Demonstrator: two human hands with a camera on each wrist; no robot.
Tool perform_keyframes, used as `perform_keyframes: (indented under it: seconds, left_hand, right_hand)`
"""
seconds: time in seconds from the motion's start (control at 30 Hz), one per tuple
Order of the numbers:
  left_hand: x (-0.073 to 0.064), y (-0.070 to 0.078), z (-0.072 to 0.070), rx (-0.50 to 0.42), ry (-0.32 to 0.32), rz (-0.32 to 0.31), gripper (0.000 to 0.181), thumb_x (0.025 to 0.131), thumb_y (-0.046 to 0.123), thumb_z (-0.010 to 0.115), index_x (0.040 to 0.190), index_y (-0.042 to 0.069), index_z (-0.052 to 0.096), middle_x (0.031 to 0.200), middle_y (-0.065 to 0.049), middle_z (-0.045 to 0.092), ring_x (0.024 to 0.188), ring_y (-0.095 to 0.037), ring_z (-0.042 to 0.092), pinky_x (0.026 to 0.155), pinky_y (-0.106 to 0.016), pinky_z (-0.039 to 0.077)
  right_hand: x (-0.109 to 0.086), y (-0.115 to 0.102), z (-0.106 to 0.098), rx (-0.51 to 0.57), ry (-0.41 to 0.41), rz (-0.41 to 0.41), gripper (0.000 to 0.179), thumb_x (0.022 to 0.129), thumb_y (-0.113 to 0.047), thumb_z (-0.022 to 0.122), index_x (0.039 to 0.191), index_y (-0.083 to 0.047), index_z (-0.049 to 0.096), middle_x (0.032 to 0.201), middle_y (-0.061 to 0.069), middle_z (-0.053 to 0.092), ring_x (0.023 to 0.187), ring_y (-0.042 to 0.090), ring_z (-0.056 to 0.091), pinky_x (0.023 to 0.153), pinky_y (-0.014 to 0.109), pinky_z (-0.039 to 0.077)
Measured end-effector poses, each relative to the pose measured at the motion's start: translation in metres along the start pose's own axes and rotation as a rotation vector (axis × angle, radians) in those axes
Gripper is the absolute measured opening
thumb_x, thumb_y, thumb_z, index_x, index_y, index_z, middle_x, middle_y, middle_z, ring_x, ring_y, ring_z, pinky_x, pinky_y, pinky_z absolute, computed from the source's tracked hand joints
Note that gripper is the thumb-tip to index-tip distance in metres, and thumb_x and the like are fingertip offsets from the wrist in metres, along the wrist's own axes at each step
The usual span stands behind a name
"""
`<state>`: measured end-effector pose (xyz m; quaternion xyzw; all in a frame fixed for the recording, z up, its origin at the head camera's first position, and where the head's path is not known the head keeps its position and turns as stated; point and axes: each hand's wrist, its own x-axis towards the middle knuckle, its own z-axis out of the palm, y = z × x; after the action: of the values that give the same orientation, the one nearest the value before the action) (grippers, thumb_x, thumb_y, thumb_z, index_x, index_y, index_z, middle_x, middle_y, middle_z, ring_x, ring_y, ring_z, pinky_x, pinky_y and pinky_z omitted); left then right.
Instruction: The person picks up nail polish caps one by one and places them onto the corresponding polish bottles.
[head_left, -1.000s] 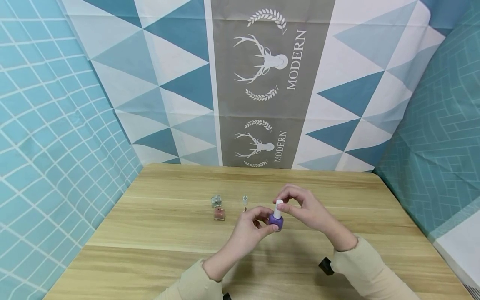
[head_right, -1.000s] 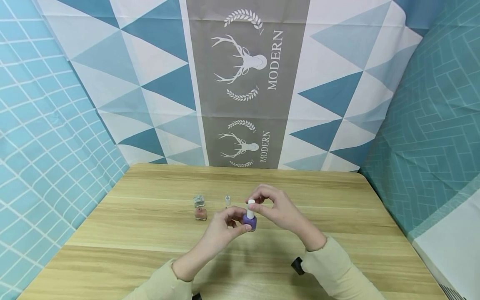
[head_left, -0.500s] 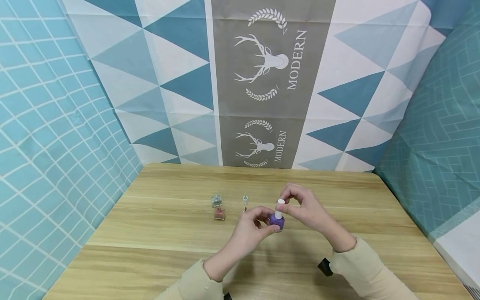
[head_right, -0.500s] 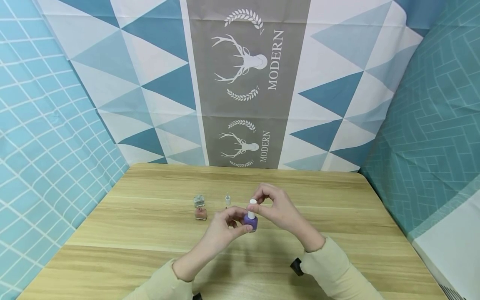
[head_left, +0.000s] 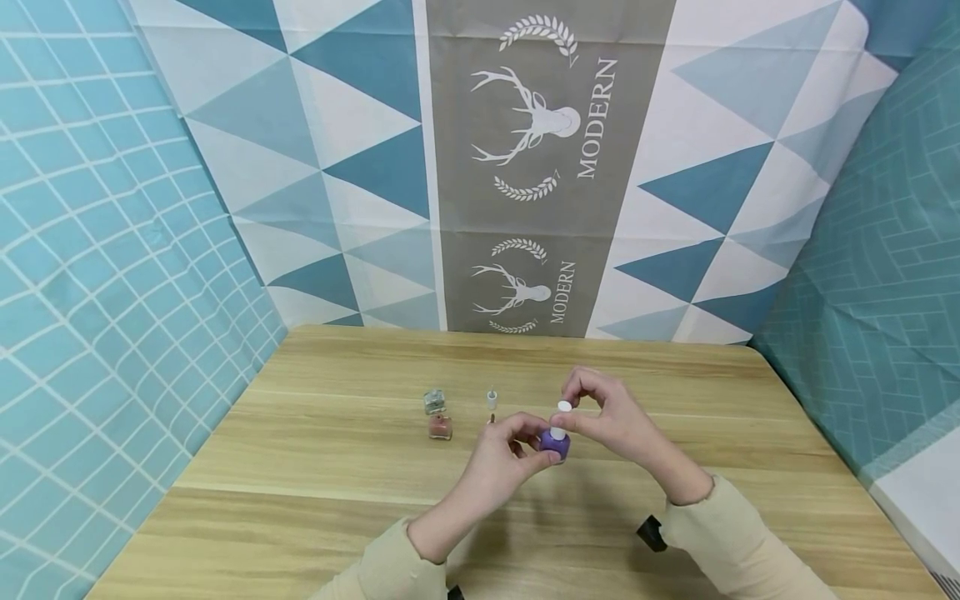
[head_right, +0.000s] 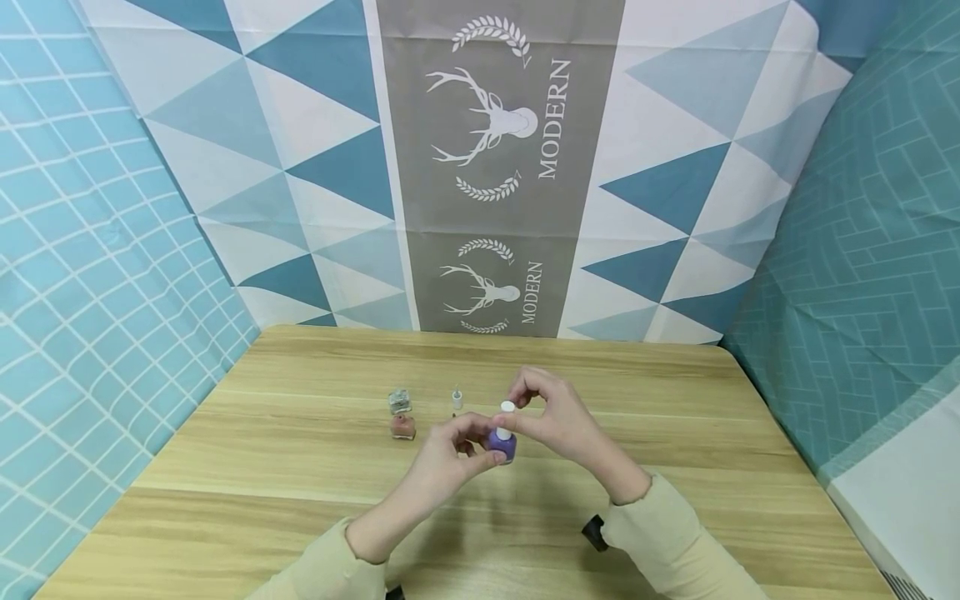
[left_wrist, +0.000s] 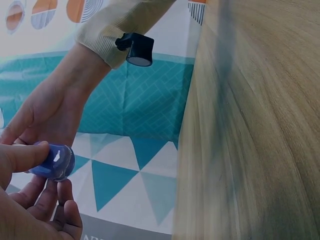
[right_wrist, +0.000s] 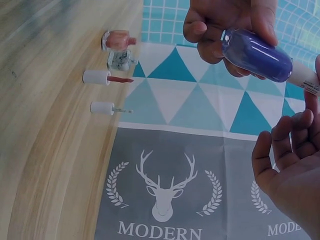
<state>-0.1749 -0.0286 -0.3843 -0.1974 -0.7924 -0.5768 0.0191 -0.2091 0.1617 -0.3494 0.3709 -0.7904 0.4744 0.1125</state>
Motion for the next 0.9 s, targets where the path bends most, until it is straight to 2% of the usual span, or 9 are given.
perform_keyframes:
  seconds: [0.17, 0.27, 0.4, 0.57, 0.9]
  left_hand:
    - [-0.0006, -0.0011, -0.0008, 0.003, 0.004, -0.003, 0.024, 0.078, 0.018, 0.077, 0.1, 0.012, 0.068, 0.091, 0.002, 0.067, 0.081, -0.011, 0.06, 0.065, -0.021, 0.047]
    - [-0.001, -0.0014, -0.0015, 0.005, 0.006, -0.006, 0.024, 0.079, 0.018, 0.076, 0.1, 0.012, 0.067, 0.092, 0.002, 0.067, 0.082, -0.013, 0.06, 0.066, -0.021, 0.047]
    - [-0.0013, -0.0012, -0.002, 0.01, 0.004, -0.002, 0.023, 0.079, 0.018, 0.076, 0.1, 0.012, 0.067, 0.093, 0.002, 0.068, 0.083, -0.013, 0.061, 0.066, -0.021, 0.047]
    - [-0.0016, -0.001, -0.0024, 0.012, 0.001, 0.007, 0.023, 0.079, 0.016, 0.076, 0.1, 0.011, 0.068, 0.093, 0.002, 0.068, 0.083, -0.016, 0.062, 0.066, -0.021, 0.047]
    - [-0.0017, -0.0002, -0.0029, 0.007, -0.007, 0.005, 0.024, 0.079, 0.016, 0.077, 0.1, 0.011, 0.068, 0.092, 0.001, 0.069, 0.084, -0.023, 0.063, 0.066, -0.021, 0.047]
  right_hand:
    - [-0.0013, 0.0025, -0.0024, -0.02, -0.035, -0.017, 0.025, 0.077, 0.005, 0.071, 0.099, -0.005, 0.065, 0.09, 0.003, 0.06, 0.081, 0.01, 0.053, 0.073, 0.027, 0.047]
    - [-0.0021, 0.0031, -0.0047, -0.021, -0.069, -0.026, 0.029, 0.082, 0.003, 0.067, 0.11, -0.007, 0.065, 0.096, 0.002, 0.061, 0.083, 0.01, 0.053, 0.073, 0.027, 0.048]
    - [-0.0026, 0.0012, -0.0073, 0.0, -0.14, -0.052, 0.03, 0.09, -0.001, 0.059, 0.118, -0.012, 0.063, 0.099, 0.001, 0.061, 0.085, 0.011, 0.054, 0.072, 0.026, 0.048]
    - [-0.0025, -0.0017, -0.0087, 0.013, -0.181, -0.037, 0.026, 0.094, -0.005, 0.054, 0.114, -0.018, 0.064, 0.105, -0.003, 0.061, 0.09, 0.012, 0.055, 0.073, 0.028, 0.047]
    - [-0.0009, 0.0, -0.0068, 0.013, -0.127, -0.091, 0.026, 0.09, 0.001, 0.059, 0.105, -0.019, 0.066, 0.099, 0.001, 0.064, 0.086, 0.01, 0.055, 0.067, 0.026, 0.045]
